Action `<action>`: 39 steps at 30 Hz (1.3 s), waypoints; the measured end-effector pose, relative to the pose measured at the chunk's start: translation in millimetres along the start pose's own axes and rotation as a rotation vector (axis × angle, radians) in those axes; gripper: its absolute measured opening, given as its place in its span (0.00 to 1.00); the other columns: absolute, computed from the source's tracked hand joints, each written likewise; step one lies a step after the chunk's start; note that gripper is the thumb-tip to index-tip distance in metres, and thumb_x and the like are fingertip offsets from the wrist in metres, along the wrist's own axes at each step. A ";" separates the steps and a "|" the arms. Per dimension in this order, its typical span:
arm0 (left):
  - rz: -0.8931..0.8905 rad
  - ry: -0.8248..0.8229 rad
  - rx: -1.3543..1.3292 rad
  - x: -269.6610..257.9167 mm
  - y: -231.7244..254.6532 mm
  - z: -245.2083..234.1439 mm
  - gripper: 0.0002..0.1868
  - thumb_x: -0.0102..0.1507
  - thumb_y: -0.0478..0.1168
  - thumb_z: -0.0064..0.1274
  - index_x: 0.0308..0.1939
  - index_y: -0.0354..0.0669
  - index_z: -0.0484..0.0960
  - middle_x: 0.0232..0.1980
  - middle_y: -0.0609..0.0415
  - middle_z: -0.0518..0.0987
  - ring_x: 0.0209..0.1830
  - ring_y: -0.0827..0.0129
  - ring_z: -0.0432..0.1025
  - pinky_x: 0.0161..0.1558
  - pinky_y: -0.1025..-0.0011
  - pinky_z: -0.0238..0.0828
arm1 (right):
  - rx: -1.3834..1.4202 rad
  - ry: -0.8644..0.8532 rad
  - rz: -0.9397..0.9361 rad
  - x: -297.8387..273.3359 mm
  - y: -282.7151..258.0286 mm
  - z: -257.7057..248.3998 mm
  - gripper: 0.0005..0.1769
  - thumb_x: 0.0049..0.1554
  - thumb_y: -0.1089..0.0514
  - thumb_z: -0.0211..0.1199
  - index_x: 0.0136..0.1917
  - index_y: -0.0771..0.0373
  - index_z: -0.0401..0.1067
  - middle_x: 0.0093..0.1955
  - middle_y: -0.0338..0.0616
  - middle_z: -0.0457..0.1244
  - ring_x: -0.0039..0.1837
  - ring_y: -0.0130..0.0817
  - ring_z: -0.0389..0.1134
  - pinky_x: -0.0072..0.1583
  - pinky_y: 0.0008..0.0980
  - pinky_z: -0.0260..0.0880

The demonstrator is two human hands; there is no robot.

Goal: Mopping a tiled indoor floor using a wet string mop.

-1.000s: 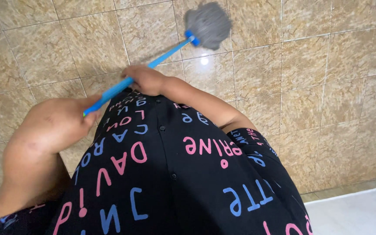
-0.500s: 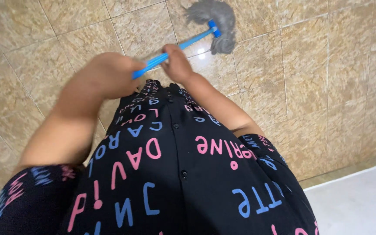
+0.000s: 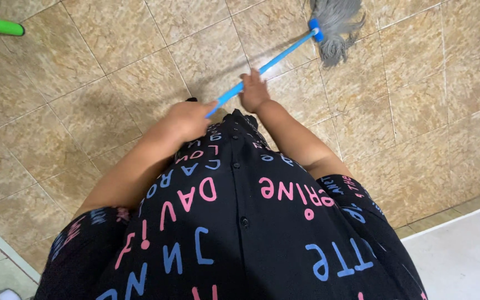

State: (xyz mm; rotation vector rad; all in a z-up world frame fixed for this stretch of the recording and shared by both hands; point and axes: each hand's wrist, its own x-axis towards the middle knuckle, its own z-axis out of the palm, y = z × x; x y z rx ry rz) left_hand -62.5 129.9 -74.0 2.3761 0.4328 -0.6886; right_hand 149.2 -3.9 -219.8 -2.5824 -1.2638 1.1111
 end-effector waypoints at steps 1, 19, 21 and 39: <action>0.000 -0.002 -0.001 -22.6 -14.4 -15.6 0.31 0.64 0.47 0.50 0.73 0.57 0.67 0.47 0.42 0.82 0.46 0.45 0.77 0.48 0.51 0.73 | 0.000 -0.002 0.000 7.1 -16.9 6.2 0.35 0.60 0.53 0.62 0.77 0.58 0.54 0.84 0.63 0.37 0.84 0.59 0.38 0.80 0.62 0.39; 0.171 0.278 0.012 -26.9 -64.0 -150.2 0.13 0.62 0.51 0.54 0.46 0.56 0.88 0.36 0.45 0.83 0.37 0.44 0.76 0.41 0.49 0.73 | 0.283 0.477 -0.203 12.4 -108.1 -9.1 0.43 0.47 0.61 0.73 0.72 0.65 0.58 0.74 0.62 0.56 0.76 0.59 0.55 0.75 0.47 0.55; 0.203 0.176 0.118 15.2 -45.4 -129.7 0.13 0.62 0.48 0.53 0.44 0.49 0.86 0.38 0.43 0.83 0.41 0.43 0.77 0.44 0.46 0.73 | 0.347 0.584 -0.063 17.4 -80.7 3.8 0.51 0.50 0.61 0.74 0.78 0.72 0.48 0.79 0.70 0.46 0.80 0.64 0.46 0.78 0.47 0.49; -0.122 -0.191 0.155 -9.9 -42.0 -172.0 0.30 0.66 0.47 0.44 0.74 0.64 0.66 0.51 0.41 0.83 0.49 0.42 0.77 0.51 0.48 0.72 | 0.259 0.414 -0.722 59.7 -92.4 -42.2 0.21 0.51 0.63 0.66 0.59 0.57 0.72 0.63 0.45 0.66 0.68 0.52 0.63 0.70 0.61 0.51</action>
